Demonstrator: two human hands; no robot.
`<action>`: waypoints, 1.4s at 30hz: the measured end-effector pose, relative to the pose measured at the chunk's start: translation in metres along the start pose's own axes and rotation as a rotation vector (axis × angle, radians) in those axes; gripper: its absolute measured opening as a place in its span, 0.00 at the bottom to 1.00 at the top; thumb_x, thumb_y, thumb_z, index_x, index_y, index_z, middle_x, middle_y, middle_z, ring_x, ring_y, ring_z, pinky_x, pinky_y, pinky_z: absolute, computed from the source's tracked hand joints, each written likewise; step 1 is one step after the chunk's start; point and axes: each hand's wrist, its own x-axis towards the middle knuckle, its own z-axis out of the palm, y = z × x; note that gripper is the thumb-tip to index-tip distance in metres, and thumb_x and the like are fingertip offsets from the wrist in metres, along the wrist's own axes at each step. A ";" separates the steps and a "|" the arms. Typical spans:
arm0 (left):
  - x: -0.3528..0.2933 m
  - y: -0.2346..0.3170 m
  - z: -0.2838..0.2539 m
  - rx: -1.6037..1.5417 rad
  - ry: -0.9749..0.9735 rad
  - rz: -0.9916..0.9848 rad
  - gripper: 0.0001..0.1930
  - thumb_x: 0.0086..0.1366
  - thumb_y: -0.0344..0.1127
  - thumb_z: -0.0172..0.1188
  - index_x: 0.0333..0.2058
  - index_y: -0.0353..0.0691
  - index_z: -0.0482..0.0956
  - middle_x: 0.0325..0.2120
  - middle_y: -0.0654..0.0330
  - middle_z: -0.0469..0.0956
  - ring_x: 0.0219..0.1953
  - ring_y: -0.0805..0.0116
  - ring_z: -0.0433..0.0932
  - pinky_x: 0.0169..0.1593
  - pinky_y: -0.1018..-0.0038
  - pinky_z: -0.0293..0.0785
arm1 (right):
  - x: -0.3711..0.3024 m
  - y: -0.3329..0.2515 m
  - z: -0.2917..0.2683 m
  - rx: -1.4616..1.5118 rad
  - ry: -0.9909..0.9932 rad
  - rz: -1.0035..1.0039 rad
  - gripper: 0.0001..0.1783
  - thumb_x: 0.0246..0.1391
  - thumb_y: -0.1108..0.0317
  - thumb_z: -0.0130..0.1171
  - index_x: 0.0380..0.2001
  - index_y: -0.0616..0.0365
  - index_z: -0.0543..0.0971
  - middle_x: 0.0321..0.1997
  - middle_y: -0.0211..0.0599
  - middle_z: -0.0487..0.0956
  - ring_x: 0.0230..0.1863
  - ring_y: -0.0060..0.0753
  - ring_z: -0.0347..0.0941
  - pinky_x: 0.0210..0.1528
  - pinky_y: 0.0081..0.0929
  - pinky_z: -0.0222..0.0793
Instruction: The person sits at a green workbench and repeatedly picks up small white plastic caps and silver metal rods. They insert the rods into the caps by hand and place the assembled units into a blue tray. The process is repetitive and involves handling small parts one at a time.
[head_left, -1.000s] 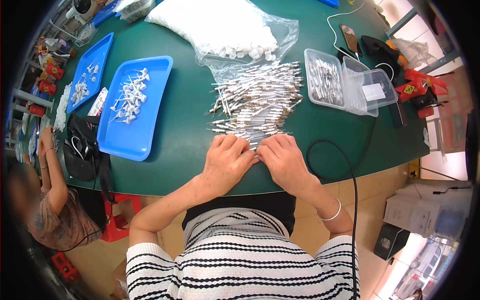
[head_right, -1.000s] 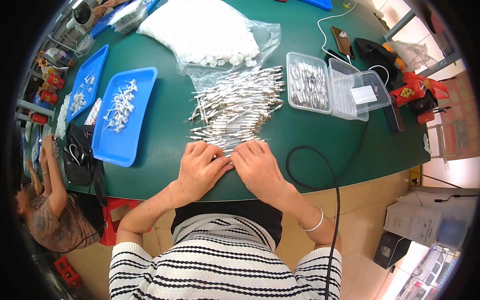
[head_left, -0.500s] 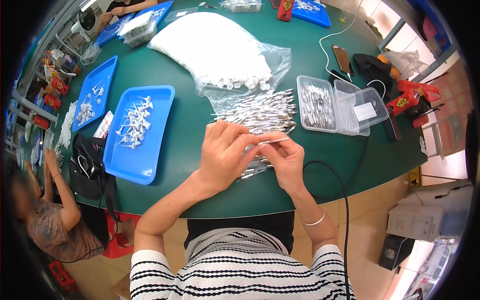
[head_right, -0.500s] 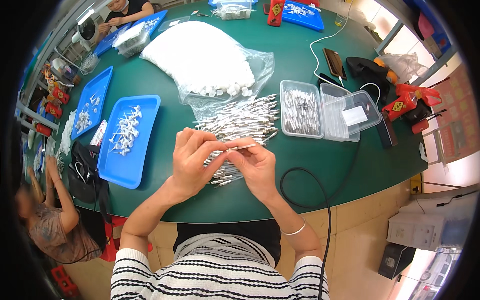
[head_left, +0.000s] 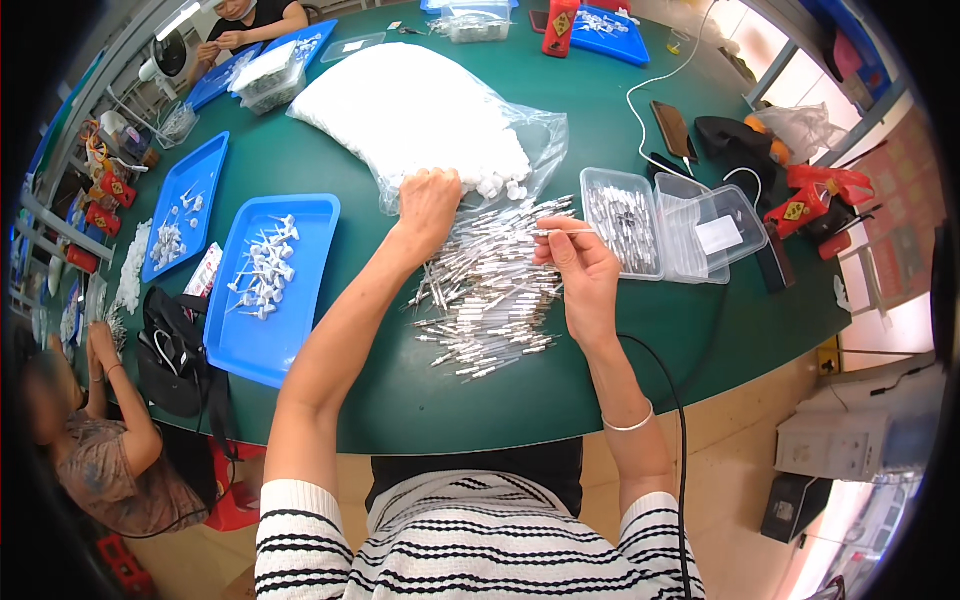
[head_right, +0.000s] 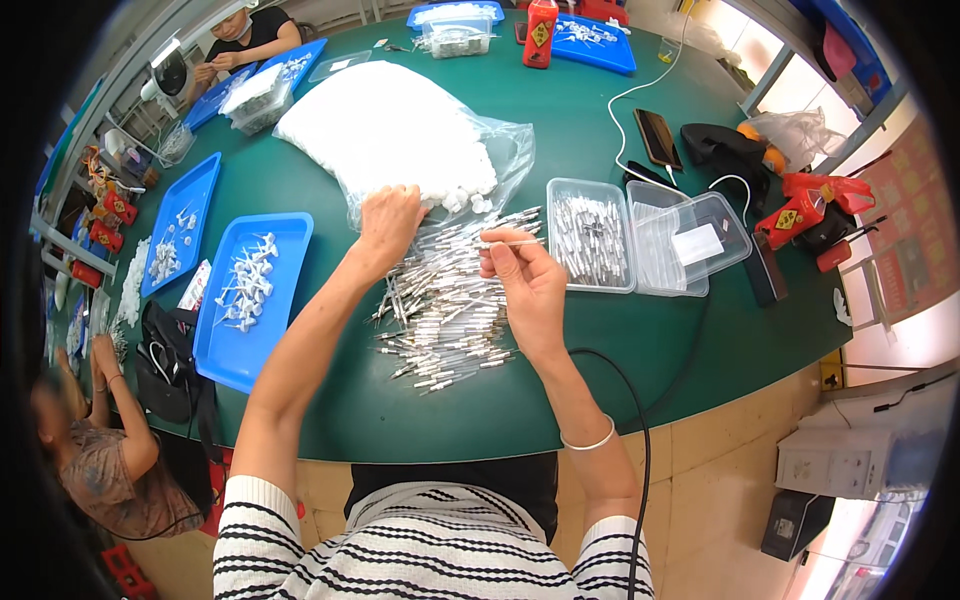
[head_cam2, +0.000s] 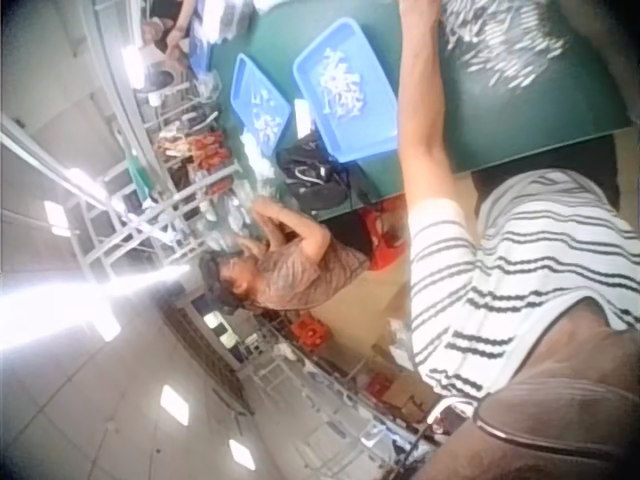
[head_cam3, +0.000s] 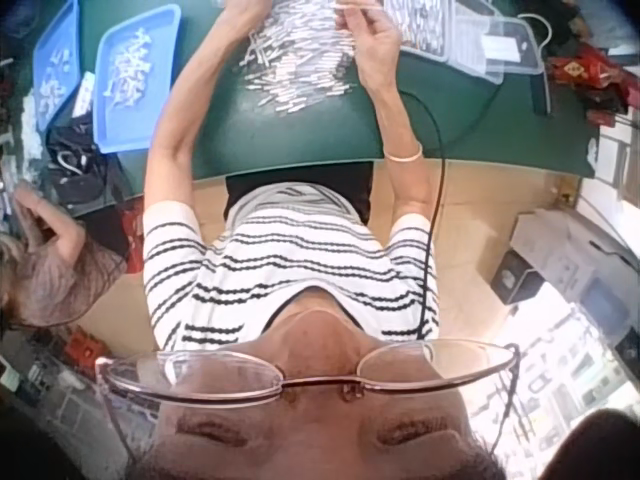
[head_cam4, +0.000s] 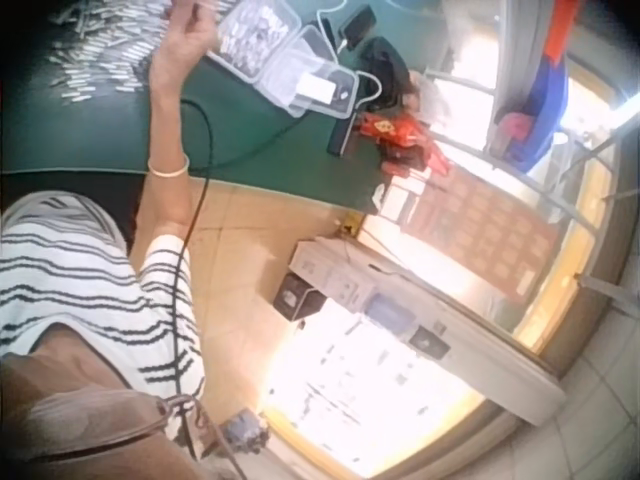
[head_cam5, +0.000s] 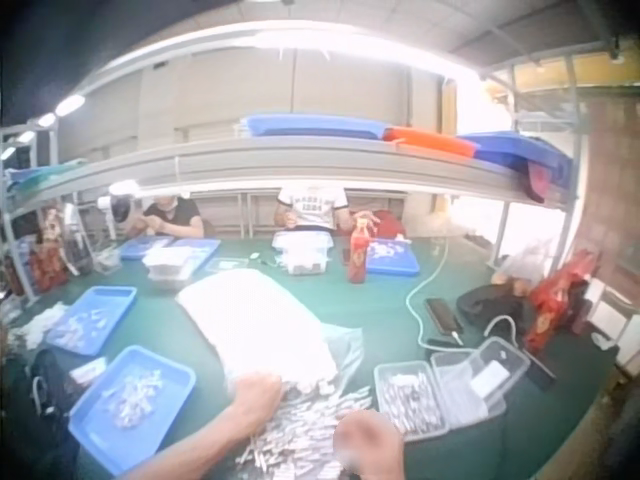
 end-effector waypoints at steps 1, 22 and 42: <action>0.002 0.000 0.001 0.019 -0.024 -0.009 0.08 0.53 0.36 0.65 0.24 0.38 0.77 0.25 0.54 0.79 0.30 0.56 0.79 0.34 0.63 0.74 | 0.001 0.004 -0.002 -0.021 -0.008 -0.005 0.13 0.62 0.66 0.55 0.41 0.66 0.78 0.35 0.31 0.77 0.34 0.19 0.72 0.39 0.19 0.71; -0.124 0.024 -0.085 -2.204 -0.236 -0.663 0.09 0.66 0.30 0.56 0.43 0.34 0.75 0.33 0.56 0.80 0.34 0.72 0.81 0.35 0.82 0.78 | -0.033 0.013 0.049 -0.028 -0.144 -0.086 0.07 0.62 0.72 0.52 0.39 0.65 0.75 0.38 0.35 0.77 0.39 0.21 0.74 0.43 0.20 0.72; -0.125 0.028 -0.088 -2.142 -0.292 -0.774 0.12 0.63 0.27 0.58 0.45 0.33 0.76 0.37 0.55 0.81 0.39 0.70 0.82 0.39 0.83 0.81 | -0.030 0.020 0.046 -0.092 -0.108 -0.065 0.08 0.61 0.69 0.56 0.37 0.64 0.75 0.33 0.33 0.78 0.35 0.20 0.75 0.39 0.18 0.72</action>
